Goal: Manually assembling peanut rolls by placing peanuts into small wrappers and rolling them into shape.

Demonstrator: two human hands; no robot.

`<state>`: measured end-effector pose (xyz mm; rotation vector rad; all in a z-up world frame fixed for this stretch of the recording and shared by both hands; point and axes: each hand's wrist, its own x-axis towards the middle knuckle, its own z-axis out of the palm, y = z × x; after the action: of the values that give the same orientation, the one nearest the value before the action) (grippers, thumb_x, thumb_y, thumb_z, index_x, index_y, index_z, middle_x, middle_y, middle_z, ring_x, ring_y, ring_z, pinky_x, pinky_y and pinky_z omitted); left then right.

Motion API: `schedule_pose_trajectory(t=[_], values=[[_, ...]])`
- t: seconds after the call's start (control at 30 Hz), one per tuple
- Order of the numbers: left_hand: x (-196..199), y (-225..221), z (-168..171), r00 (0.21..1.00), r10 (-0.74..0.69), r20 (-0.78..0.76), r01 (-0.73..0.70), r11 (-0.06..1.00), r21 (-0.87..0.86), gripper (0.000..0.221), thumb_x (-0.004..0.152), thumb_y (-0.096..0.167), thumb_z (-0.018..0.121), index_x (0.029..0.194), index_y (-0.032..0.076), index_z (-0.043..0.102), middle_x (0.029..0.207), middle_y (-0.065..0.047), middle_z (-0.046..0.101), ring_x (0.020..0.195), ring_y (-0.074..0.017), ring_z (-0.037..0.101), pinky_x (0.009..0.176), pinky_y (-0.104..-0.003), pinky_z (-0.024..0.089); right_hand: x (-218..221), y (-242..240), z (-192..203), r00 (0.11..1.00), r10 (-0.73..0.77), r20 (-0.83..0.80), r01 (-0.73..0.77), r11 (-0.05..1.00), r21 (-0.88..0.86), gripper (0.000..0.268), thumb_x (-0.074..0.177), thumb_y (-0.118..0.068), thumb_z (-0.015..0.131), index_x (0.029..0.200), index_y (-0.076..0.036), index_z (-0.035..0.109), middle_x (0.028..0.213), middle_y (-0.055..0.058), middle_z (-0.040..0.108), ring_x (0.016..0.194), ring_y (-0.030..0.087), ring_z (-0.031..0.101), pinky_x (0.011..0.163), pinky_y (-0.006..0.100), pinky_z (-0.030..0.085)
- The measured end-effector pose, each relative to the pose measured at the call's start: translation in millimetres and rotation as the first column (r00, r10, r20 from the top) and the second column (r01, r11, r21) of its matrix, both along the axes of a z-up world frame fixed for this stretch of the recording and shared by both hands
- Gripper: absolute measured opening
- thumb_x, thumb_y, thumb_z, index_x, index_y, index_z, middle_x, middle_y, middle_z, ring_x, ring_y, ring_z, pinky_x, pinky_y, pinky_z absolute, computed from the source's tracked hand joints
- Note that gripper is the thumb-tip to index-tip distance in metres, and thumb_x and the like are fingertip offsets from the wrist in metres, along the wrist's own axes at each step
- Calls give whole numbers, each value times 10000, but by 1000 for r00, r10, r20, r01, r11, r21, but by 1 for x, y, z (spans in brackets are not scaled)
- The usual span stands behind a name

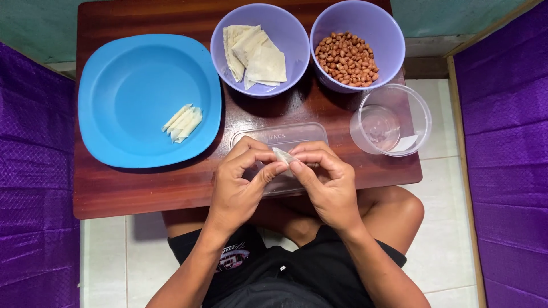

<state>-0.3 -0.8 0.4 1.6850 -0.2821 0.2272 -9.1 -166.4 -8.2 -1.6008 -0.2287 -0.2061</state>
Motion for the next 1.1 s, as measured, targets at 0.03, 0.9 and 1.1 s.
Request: schedule_pose_trajectory(t=[0.03,0.9,1.1], values=[[0,0,-1,1000,0,0,0,1000,0,99,895,201,792,917,105,787,815,-50,645,739,-166,633,692,-312,505,-1,0,0,1000,0,0,0,1000,0,101,959,-66,712,970,32,734,991,164,707,970,211,676,849,323,537],[1,-4,-11,998,-19,-60,13,995,-94,156,833,184,849,853,60,757,769,-60,679,716,-138,646,716,-287,515,-11,6,0,986,-49,159,60,996,-64,91,965,-24,681,996,31,747,873,148,741,853,242,710,785,372,566],[4,-1,-15,998,-48,-48,42,993,-113,205,800,220,872,847,67,743,763,-53,664,705,-129,612,686,-277,487,-13,6,6,986,-15,164,29,996,-84,140,986,-46,644,1029,33,751,896,149,748,889,271,716,819,391,575]])
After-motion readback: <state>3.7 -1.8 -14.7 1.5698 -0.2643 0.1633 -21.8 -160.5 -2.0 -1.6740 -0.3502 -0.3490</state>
